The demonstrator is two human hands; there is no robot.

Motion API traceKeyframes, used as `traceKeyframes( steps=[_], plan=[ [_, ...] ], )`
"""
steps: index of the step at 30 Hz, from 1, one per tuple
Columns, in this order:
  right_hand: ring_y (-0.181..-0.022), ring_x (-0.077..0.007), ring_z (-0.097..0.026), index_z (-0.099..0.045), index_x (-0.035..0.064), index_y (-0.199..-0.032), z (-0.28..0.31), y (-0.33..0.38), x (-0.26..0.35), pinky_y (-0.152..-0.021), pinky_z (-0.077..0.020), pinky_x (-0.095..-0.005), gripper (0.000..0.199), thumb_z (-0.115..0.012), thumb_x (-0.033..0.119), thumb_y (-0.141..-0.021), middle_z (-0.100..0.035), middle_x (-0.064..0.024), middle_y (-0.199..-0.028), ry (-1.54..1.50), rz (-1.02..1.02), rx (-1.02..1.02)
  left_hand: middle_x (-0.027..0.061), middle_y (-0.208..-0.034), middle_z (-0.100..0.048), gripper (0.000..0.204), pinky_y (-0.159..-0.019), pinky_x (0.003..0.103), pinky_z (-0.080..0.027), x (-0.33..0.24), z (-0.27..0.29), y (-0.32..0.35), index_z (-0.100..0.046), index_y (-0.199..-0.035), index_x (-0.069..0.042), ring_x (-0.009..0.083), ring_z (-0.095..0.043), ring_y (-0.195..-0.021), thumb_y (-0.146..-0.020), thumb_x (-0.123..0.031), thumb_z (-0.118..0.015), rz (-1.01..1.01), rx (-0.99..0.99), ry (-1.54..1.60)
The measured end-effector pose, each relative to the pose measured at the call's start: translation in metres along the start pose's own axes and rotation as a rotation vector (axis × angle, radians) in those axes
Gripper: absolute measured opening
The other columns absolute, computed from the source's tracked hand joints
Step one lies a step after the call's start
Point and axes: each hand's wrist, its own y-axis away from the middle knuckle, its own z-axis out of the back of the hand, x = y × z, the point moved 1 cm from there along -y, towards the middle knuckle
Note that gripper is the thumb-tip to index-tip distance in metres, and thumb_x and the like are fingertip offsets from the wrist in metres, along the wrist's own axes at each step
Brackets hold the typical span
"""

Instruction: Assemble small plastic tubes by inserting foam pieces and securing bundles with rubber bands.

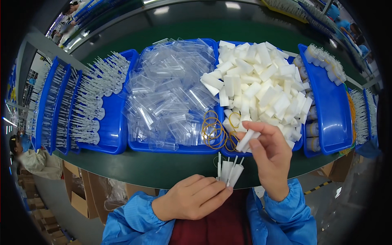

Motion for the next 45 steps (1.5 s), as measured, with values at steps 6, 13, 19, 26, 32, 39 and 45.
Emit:
traceKeyframes(
  steps=[6,13,19,26,32,39,45],
  plan=[
    [-0.099,-0.0158,-0.07,-0.066,0.0013,-0.115,0.002,0.009,0.004,-0.108,-0.041,-0.0369,0.02,-0.056,0.001,-0.099,-0.072,-0.0066,-0.108,0.142,-0.124,0.194,0.0072,-0.1,-0.068,0.033,-0.067,0.029,-0.051,0.005,0.003,-0.001,-0.073,-0.107,-0.004,0.0191,-0.066,-0.083,-0.075,-0.012,-0.069,0.035,0.005,-0.007],
    [-0.096,-0.019,-0.069,-0.071,0.0104,-0.112,0.0,0.012,0.01,-0.117,-0.0272,-0.0529,0.019,-0.066,0.006,-0.094,-0.073,-0.0005,-0.099,0.676,0.369,0.256,0.011,-0.102,-0.066,0.03,-0.067,0.033,-0.055,0.017,0.004,0.004,-0.071,-0.106,-0.002,0.0253,-0.067,-0.086,-0.076,-0.007,-0.072,0.026,-0.087,0.072],
    [-0.095,-0.0178,-0.066,-0.071,0.0075,-0.112,0.006,0.017,-0.008,-0.111,-0.0375,-0.0466,0.019,-0.066,0.006,-0.094,-0.071,-0.0027,-0.104,0.335,0.186,0.328,0.0124,-0.099,-0.068,0.031,-0.065,0.034,-0.057,0.022,-0.002,0.005,-0.07,-0.104,-0.001,0.0274,-0.069,-0.085,-0.074,-0.007,-0.074,-0.017,-0.17,0.105],
    [-0.098,-0.0173,-0.064,-0.065,0.0012,-0.118,0.004,0.024,-0.019,-0.088,-0.0503,-0.0309,0.022,-0.065,0.005,-0.096,-0.067,-0.0103,-0.11,-0.039,0.148,0.2,0.0106,-0.106,-0.068,0.049,-0.074,0.036,-0.055,0.017,-0.002,-0.006,-0.068,-0.11,-0.007,0.0268,-0.07,-0.095,-0.069,-0.02,-0.091,0.177,-0.235,0.243],
    [-0.103,-0.02,-0.064,-0.061,-0.0001,-0.121,0.001,0.039,-0.026,-0.091,-0.0502,-0.0327,0.026,-0.064,0.004,-0.096,-0.066,-0.013,-0.115,-0.039,0.165,0.183,0.0121,-0.104,-0.068,0.044,-0.072,0.034,-0.058,0.013,-0.008,0.008,-0.069,-0.108,-0.004,0.0273,-0.071,-0.092,-0.069,-0.004,-0.089,0.314,-0.237,0.399],
    [-0.097,-0.0294,-0.061,-0.067,0.0029,-0.12,0.033,0.025,-0.011,-0.084,-0.045,-0.0402,0.041,-0.072,-0.001,-0.08,-0.069,-0.011,-0.112,0.855,0.555,-0.033,0.01,-0.098,-0.066,0.038,-0.07,0.034,-0.055,0.011,-0.011,0.019,-0.068,-0.1,-0.006,0.0251,-0.068,-0.084,-0.069,0.007,-0.084,0.316,-0.183,0.306],
    [-0.099,-0.0215,-0.056,-0.068,0.0113,-0.12,0.039,0.002,-0.004,-0.083,-0.039,-0.0371,0.051,-0.072,0.001,-0.071,-0.066,-0.0008,-0.115,1.222,0.554,0.087,0.0093,-0.097,-0.066,0.036,-0.068,0.036,-0.053,0.014,-0.016,0.012,-0.068,-0.102,-0.004,0.0262,-0.066,-0.082,-0.07,0.003,-0.083,0.261,-0.144,0.268]
  ],
)
